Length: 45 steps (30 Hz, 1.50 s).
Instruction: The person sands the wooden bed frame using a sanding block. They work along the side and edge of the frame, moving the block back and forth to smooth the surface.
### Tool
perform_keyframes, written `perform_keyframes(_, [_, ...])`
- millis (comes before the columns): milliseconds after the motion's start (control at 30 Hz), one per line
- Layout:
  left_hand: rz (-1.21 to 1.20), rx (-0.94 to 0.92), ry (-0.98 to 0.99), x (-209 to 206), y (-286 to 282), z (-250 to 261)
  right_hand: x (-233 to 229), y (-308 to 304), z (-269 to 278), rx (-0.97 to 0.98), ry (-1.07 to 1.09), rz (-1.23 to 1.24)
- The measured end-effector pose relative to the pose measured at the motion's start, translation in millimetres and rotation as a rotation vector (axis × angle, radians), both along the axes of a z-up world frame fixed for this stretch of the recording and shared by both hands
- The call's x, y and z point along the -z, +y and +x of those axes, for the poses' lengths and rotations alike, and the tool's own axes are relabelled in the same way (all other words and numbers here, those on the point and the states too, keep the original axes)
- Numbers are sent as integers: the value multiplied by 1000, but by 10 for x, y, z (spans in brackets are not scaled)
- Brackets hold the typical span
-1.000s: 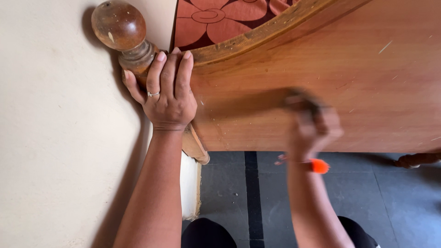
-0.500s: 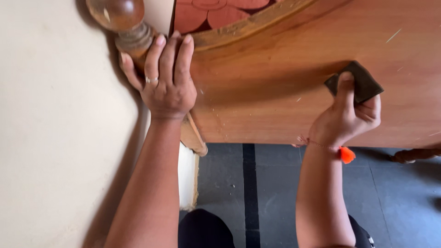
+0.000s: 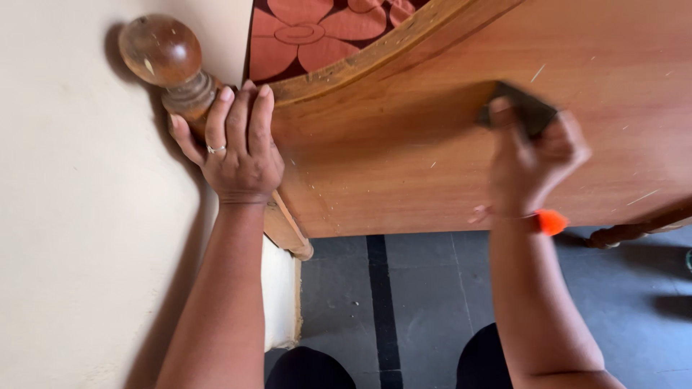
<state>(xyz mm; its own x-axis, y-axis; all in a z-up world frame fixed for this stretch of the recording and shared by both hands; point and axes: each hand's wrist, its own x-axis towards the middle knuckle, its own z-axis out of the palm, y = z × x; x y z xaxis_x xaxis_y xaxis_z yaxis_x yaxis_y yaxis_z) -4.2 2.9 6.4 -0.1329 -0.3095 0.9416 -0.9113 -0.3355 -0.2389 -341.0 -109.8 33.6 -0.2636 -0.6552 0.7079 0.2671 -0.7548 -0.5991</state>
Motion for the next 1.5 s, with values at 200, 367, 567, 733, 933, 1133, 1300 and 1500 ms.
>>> perform_keyframes(200, [1,-3,2,-11,-4,-21,-162,-10,-112,-29,80,28])
perform_keyframes(367, [2,-20,20,-13,10,-47,-261,-40,-58,155,227,-101])
perform_keyframes(567, [9,-15,24,20,10,-26,-239,0,-3,250,182,-103])
perform_keyframes(733, [16,-1,25,14,16,-6,-212,-1,-75,113,-116,111])
perform_keyframes(933, [20,-13,26,11,14,-15,-289,-103,-230,209,5,45])
perform_keyframes(1133, [-9,-15,15,19,0,-26,-236,104,-11,231,256,34])
perform_keyframes(1300, [-52,-13,4,30,-34,-1,372,503,642,421,965,-227])
perform_keyframes(1500, [2,-14,7,31,30,25,772,670,1472,485,1266,-530])
